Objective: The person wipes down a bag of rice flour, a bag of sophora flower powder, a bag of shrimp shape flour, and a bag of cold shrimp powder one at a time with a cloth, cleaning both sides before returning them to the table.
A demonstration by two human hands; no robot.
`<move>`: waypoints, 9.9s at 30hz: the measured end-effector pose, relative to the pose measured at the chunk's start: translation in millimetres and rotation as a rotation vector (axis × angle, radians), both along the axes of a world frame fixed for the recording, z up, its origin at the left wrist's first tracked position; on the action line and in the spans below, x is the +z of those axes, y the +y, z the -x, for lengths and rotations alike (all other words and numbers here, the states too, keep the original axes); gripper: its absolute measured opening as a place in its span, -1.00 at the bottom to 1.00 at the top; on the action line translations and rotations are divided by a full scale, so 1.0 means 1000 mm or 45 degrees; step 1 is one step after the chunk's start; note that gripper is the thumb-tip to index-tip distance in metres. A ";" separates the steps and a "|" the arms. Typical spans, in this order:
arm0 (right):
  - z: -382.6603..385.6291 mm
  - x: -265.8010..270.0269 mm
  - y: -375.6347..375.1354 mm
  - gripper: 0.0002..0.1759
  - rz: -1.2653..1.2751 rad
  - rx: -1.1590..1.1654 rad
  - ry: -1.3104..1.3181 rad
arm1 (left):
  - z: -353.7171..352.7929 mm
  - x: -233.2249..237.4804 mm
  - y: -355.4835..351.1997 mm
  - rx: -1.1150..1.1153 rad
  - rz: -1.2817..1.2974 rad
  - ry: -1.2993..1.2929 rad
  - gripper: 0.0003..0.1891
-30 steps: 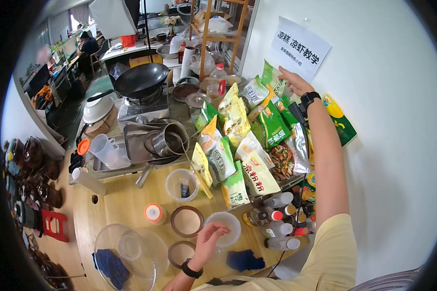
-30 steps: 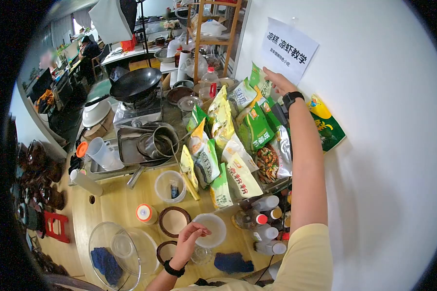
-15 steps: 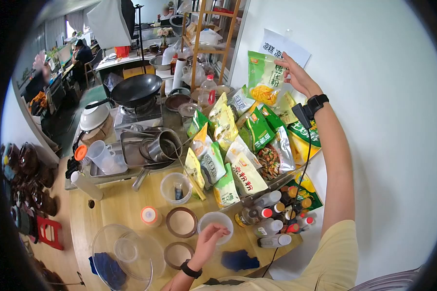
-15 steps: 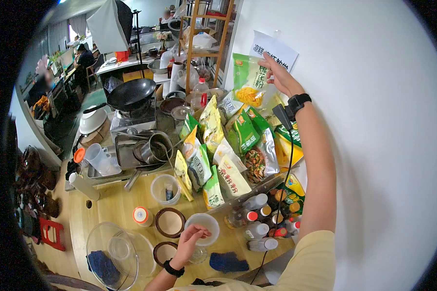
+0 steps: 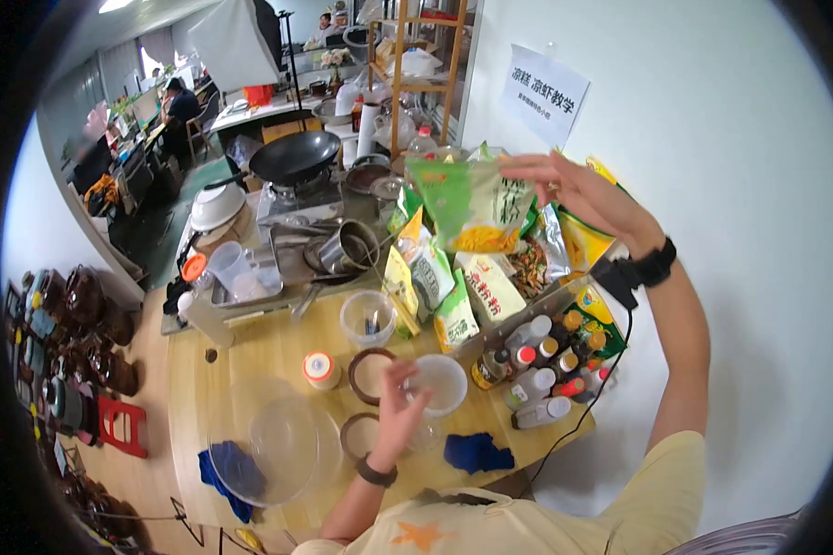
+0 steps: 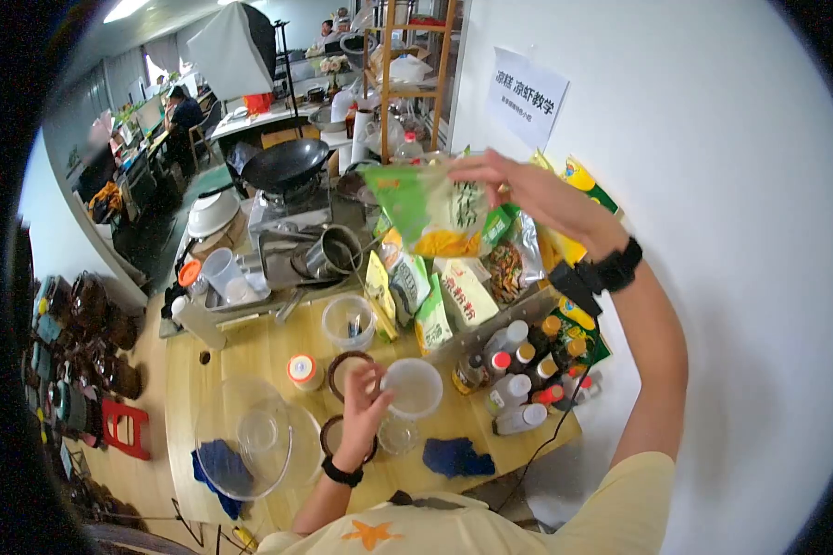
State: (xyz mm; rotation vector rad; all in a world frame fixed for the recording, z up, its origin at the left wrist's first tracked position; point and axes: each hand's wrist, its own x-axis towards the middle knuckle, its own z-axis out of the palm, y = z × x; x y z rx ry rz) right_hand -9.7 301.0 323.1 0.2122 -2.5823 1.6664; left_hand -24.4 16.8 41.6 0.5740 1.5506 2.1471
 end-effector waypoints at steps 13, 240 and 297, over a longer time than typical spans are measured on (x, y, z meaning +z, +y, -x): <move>-0.112 -0.093 -0.129 -0.39 0.205 0.440 -0.062 | -0.060 0.001 -0.053 -0.287 0.290 0.367 -0.28; -0.172 -0.249 -0.212 -0.58 -0.566 -0.711 0.404 | -0.102 -0.037 -0.063 -0.782 0.286 0.434 -0.06; -0.214 -0.302 -0.156 -0.43 0.517 -0.927 -0.076 | -0.085 -0.035 -0.065 -0.479 -0.154 -0.963 -0.50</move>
